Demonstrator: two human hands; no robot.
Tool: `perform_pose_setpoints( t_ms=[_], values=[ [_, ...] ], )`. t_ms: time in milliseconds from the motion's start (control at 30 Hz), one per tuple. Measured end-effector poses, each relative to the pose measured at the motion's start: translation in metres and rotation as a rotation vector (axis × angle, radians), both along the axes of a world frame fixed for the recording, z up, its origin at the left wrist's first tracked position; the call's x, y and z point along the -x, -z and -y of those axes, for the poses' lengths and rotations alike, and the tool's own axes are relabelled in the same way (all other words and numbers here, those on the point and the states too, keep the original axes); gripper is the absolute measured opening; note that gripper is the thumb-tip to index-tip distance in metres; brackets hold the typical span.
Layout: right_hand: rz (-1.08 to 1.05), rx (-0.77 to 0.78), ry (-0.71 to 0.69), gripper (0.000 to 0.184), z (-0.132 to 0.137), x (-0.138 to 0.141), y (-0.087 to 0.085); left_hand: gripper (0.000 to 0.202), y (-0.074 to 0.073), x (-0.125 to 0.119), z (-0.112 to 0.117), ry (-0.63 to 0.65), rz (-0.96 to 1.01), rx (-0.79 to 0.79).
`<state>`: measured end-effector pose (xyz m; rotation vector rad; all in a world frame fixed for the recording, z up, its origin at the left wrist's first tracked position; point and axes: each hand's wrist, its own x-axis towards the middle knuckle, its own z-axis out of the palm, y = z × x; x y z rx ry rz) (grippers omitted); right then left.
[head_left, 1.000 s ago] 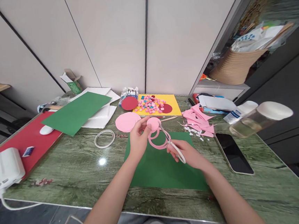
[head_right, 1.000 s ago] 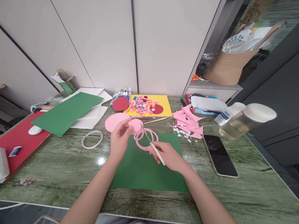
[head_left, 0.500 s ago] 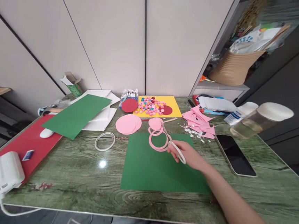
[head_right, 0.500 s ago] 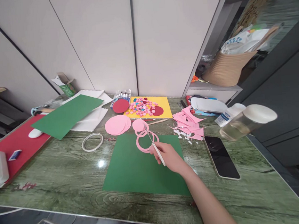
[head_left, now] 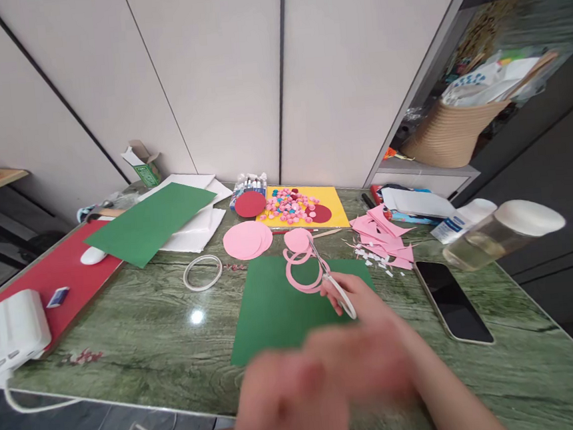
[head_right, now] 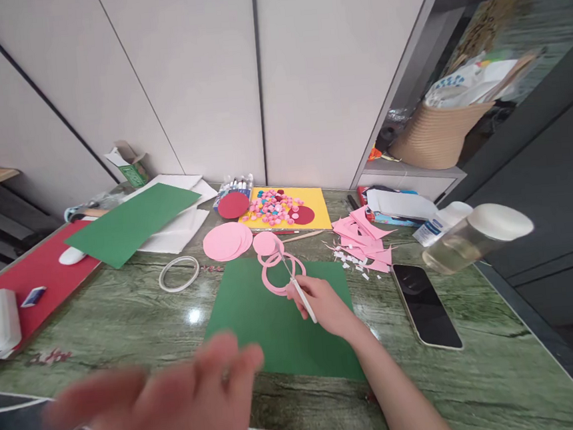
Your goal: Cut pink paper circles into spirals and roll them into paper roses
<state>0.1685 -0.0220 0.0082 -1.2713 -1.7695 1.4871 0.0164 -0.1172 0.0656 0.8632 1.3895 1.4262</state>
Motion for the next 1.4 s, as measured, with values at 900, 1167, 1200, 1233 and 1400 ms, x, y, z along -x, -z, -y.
perform_pose_setpoints(
  t_ms=[900,1167,1200,1233,1400],
  values=[
    [0.009,-0.006,-0.002,0.032,0.002,0.002,0.000,0.036,0.059,0.022,-0.127,0.224,0.155,-0.303],
    [-0.001,-0.025,-0.013,0.031,0.002,0.002,0.000,0.032,0.061,0.022,-0.127,0.245,0.109,-0.305],
    [-0.001,-0.025,-0.012,0.031,0.002,0.002,0.000,0.031,0.061,0.022,-0.127,0.240,0.107,-0.301],
    [0.001,-0.024,-0.012,0.031,0.002,0.003,0.000,0.031,0.060,0.022,-0.127,0.236,0.104,-0.298],
    [0.019,-0.022,-0.013,0.031,0.002,0.002,-0.002,0.028,0.057,0.023,-0.126,0.214,0.107,-0.301]
  ],
)
